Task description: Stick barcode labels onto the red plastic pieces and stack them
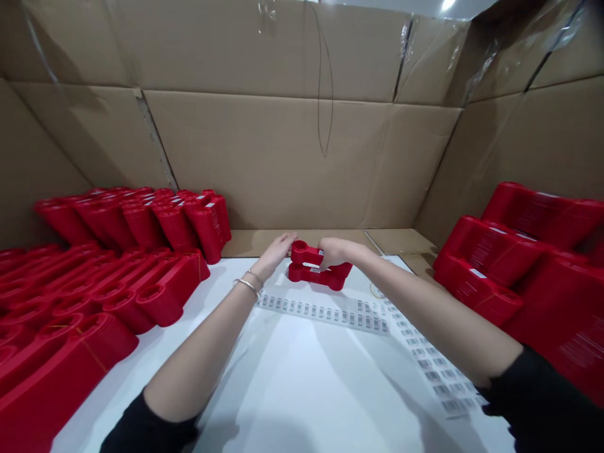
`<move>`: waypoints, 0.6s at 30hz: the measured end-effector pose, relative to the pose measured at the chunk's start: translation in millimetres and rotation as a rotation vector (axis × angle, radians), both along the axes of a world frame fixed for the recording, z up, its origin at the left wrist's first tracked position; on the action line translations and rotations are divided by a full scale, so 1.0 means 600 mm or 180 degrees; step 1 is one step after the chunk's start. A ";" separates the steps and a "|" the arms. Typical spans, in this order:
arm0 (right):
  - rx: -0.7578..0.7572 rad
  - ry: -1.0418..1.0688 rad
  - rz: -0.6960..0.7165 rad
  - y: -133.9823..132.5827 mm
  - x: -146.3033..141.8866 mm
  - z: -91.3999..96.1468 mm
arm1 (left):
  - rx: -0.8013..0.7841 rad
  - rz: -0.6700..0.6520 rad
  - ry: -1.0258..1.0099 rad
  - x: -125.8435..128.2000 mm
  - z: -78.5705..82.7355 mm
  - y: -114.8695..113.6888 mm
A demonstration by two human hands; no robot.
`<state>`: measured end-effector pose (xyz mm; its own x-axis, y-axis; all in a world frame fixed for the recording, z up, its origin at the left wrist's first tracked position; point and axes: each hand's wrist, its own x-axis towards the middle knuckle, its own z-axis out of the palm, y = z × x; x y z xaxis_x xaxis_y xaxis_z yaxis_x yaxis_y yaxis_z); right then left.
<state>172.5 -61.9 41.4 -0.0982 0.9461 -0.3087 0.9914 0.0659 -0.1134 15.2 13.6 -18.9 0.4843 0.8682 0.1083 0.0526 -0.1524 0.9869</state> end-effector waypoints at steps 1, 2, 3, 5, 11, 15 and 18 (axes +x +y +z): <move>-0.0054 -0.0001 -0.0013 0.004 -0.003 -0.006 | 0.0016 0.0122 -0.0092 0.004 -0.018 0.000; -0.0102 -0.0004 -0.0029 0.007 -0.006 -0.011 | 0.0021 0.0205 -0.0170 0.008 -0.033 -0.001; -0.0143 -0.0007 -0.0047 0.009 -0.009 -0.015 | 0.0012 0.0260 -0.0240 0.012 -0.046 -0.003; -0.0208 -0.0009 -0.0086 0.013 -0.014 -0.022 | -0.0038 0.0335 -0.0369 0.019 -0.065 -0.009; -0.0225 0.0123 -0.0133 0.021 -0.022 -0.033 | -0.0216 0.0487 -0.0732 0.030 -0.077 -0.017; -0.0018 0.0572 -0.0099 0.009 0.002 -0.009 | -0.0256 0.0467 -0.0797 0.027 -0.076 -0.023; 0.0658 0.0941 -0.0209 -0.023 0.051 0.011 | -0.0281 0.0427 -0.0775 0.022 -0.076 -0.029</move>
<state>203.0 -75.7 48.0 -0.0916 0.9928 -0.0777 0.9205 0.0547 -0.3868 28.7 -3.8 -64.6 0.3336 0.9339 0.1285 -0.1735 -0.0731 0.9821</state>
